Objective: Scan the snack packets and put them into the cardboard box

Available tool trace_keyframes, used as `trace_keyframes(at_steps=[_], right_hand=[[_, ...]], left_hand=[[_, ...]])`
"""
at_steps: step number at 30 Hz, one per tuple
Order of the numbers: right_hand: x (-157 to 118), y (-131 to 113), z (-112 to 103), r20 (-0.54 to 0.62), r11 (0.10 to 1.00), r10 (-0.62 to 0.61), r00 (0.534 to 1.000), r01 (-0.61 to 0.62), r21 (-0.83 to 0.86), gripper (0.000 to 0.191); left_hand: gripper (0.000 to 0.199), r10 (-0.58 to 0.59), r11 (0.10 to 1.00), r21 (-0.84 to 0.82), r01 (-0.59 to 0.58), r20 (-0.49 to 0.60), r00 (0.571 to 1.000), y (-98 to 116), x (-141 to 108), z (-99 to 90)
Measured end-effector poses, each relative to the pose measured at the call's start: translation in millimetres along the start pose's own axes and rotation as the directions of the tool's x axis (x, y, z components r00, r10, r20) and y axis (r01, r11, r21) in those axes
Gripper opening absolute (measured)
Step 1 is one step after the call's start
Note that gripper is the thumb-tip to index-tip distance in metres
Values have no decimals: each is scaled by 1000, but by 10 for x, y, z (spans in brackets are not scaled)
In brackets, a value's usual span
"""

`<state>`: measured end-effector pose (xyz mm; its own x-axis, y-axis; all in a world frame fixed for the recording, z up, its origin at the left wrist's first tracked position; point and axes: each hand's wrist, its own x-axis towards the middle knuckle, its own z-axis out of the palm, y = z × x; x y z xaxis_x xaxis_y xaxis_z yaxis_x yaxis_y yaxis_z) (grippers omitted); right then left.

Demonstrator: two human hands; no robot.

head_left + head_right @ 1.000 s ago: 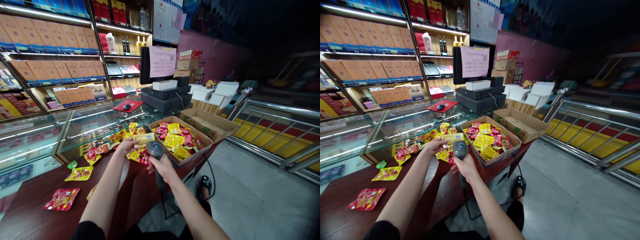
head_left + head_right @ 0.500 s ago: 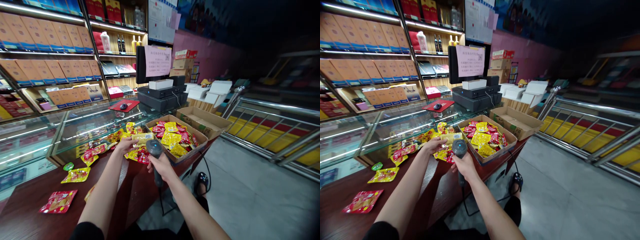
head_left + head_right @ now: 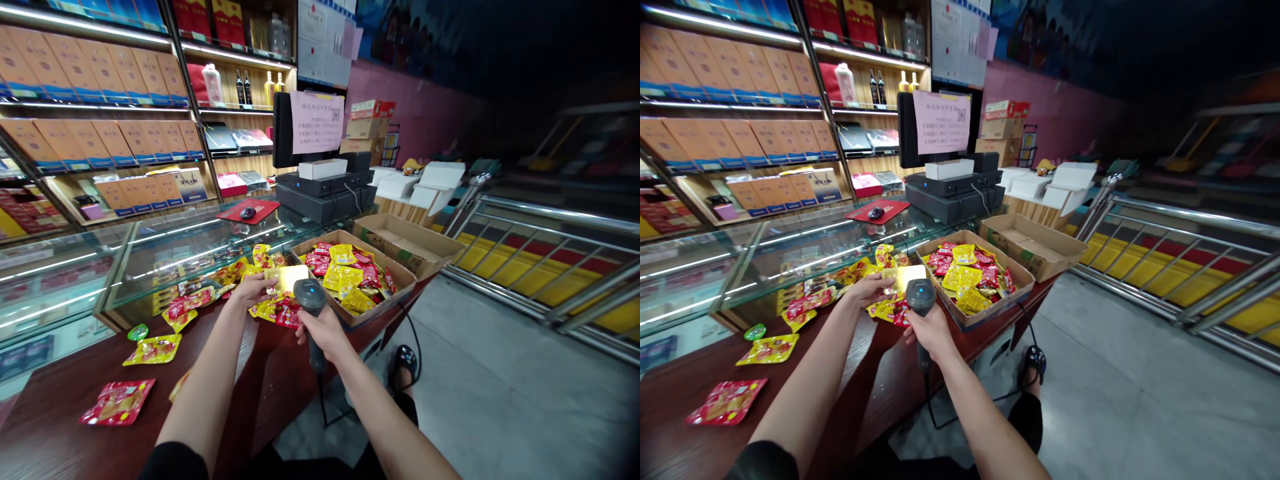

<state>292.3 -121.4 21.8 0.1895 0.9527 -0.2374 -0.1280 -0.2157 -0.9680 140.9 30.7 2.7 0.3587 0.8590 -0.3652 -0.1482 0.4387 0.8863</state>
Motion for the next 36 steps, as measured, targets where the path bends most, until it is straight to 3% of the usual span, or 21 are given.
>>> trace_keyframes(at_steps=[7, 9, 13, 18, 23, 31, 33, 36], right_hand=[[-2, 39, -7, -3, 1000, -7, 1000, 7, 15, 11], [26, 19, -39, -40, 994, -111, 993, 112, 20, 12], [159, -153, -191, -180, 940, -342, 922, 338, -53, 19], [366, -557, -508, -179, 950, -313, 933, 310, -46, 19], [541, -908, -905, -216, 948, -311, 926, 318, -1, 22], [688, -1128, -1528, -345, 949, -273, 898, 309, 55, 11], [696, -1114, -1642, -374, 941, -289, 881, 333, 58, 13], [693, -1054, -1726, -379, 936, -295, 877, 345, 72, 17]], left_hand=[[35, -11, 1000, 2, 11, 3, 1000, -2, 2, 5], [38, 0, 1000, 15, 0, 18, 1000, 31, -53, 45], [43, 94, 991, 94, -100, 67, 993, 145, -178, 222], [45, 255, 942, 179, -282, 159, 954, 354, -118, 585], [43, 361, 880, 271, -391, 155, 920, 538, 231, 1097], [37, 265, 856, 409, -315, 174, 948, 568, 699, 1999], [49, 265, 833, 463, -303, 146, 953, 575, 729, 2107], [66, 292, 813, 497, -303, 104, 951, 612, 730, 2118]])
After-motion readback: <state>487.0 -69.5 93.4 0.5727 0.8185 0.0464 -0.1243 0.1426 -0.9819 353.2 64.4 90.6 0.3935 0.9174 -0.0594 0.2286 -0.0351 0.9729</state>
